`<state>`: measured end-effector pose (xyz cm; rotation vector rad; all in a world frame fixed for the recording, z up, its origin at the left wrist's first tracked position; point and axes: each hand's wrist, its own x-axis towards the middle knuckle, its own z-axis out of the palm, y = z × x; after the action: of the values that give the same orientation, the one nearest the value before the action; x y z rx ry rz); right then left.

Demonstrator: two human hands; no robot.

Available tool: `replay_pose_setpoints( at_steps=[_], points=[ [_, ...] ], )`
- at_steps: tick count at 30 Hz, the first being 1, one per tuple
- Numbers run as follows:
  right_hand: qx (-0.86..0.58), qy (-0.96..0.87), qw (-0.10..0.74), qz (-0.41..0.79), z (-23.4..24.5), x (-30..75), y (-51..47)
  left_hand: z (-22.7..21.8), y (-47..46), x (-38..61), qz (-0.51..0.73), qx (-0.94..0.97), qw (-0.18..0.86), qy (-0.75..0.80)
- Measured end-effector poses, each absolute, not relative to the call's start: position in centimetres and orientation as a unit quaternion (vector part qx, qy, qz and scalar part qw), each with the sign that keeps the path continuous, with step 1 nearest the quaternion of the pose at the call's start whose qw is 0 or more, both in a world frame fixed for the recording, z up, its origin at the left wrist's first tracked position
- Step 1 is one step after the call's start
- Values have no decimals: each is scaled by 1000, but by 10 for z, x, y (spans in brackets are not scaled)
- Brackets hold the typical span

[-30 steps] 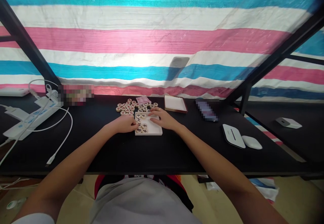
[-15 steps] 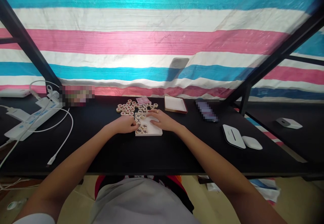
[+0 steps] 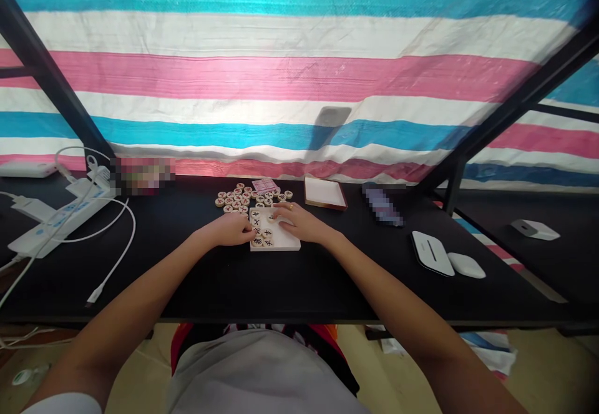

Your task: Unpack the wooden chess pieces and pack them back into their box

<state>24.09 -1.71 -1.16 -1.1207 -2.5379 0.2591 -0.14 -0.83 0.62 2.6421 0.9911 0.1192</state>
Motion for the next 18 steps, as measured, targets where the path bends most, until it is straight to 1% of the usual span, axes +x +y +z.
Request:
replay_pose_setpoints(
  at_steps=[8, 18],
  points=[
    [-376, -902, 186, 97, -17, 242, -12, 8, -9, -1, 41, 923, 161, 346],
    [-416, -880, 200, 112, -21, 243, -12, 10, -10, 0, 24, 920, 151, 361]
  ],
)
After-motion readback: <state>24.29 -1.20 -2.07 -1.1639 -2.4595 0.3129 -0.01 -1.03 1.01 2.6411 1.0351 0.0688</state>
